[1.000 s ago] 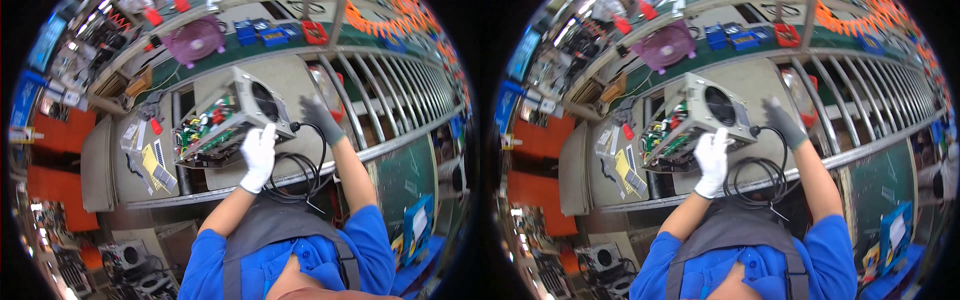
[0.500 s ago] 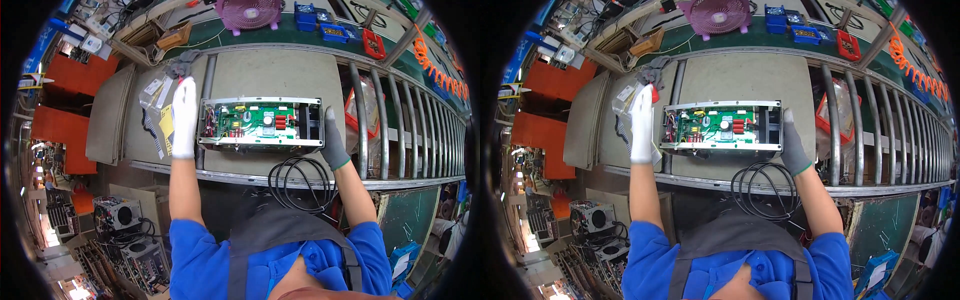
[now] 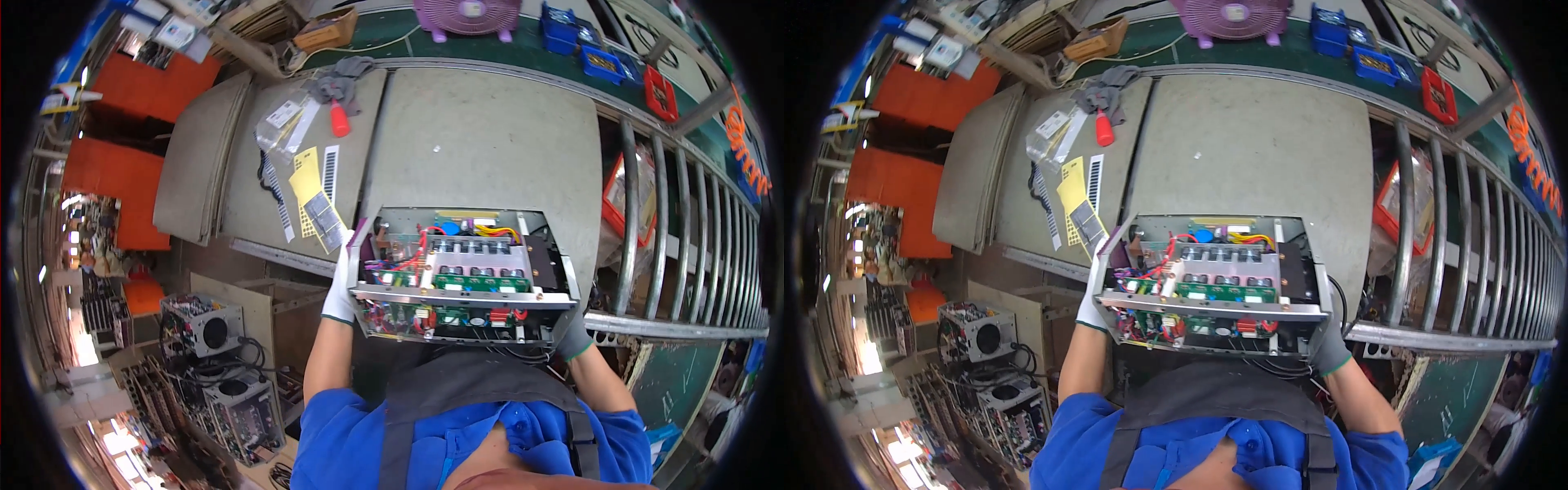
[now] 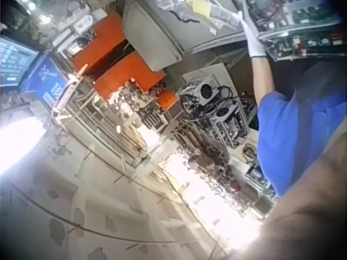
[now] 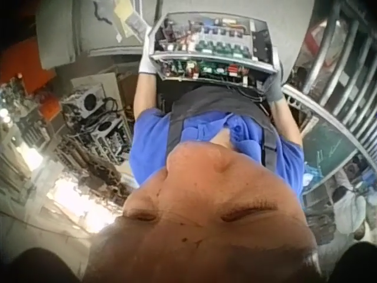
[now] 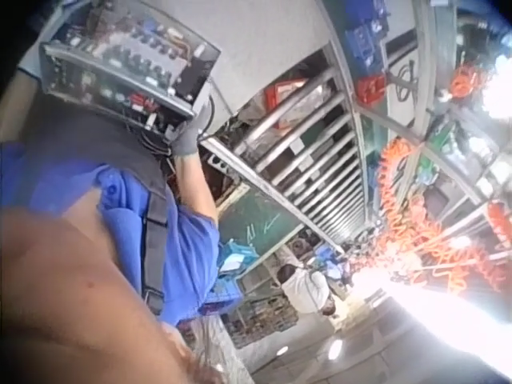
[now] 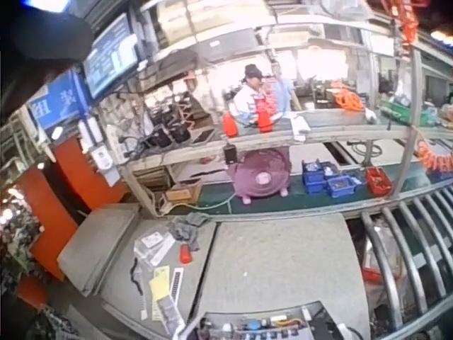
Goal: Apply adhesive or sealant to the internal components of a solar inverter and then move the completed unit to a storage stack.
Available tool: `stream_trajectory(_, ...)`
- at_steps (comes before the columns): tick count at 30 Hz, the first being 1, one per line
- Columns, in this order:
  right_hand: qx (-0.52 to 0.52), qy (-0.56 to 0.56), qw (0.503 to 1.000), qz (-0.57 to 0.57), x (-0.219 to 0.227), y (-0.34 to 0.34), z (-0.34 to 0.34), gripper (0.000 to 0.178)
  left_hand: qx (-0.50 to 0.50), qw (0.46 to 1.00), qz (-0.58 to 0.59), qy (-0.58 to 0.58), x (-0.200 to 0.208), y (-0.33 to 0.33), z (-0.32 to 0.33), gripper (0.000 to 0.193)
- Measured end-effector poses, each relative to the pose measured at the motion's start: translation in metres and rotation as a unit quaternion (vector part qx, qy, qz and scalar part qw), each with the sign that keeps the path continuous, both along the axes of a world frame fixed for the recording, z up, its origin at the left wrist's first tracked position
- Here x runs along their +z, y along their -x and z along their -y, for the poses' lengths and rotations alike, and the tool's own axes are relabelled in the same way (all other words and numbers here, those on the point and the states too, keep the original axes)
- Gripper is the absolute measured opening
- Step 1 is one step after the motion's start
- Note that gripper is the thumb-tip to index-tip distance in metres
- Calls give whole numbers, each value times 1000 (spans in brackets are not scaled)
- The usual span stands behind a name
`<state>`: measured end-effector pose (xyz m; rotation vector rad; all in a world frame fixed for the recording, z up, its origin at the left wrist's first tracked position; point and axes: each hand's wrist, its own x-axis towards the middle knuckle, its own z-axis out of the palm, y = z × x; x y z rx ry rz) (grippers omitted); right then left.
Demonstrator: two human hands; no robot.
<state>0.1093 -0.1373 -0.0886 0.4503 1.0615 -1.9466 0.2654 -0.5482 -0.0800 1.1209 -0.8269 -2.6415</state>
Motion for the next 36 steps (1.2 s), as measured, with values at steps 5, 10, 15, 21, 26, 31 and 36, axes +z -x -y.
stream_trajectory(5,-41,47,997,-36,-19,46,-2,49,26,993,-69,97,-14,21,-8,51)
stream_trajectory(10,-83,1,989,-122,-20,75,25,57,-42,950,-144,273,-24,94,23,58)
stream_trajectory(15,-51,-167,971,-162,11,71,61,68,-62,915,-41,396,-20,130,114,40)
stream_trajectory(21,-68,-550,758,-345,43,60,80,53,-127,525,391,745,-71,218,288,116)
stream_trajectory(26,-178,-544,714,-403,98,22,111,40,-65,841,207,495,-67,217,344,82)
stream_trajectory(31,-71,-411,786,-456,158,5,197,35,-20,989,39,143,31,106,322,44)
stream_trajectory(36,174,-83,880,-435,105,-23,289,84,26,993,-107,36,69,70,105,48)
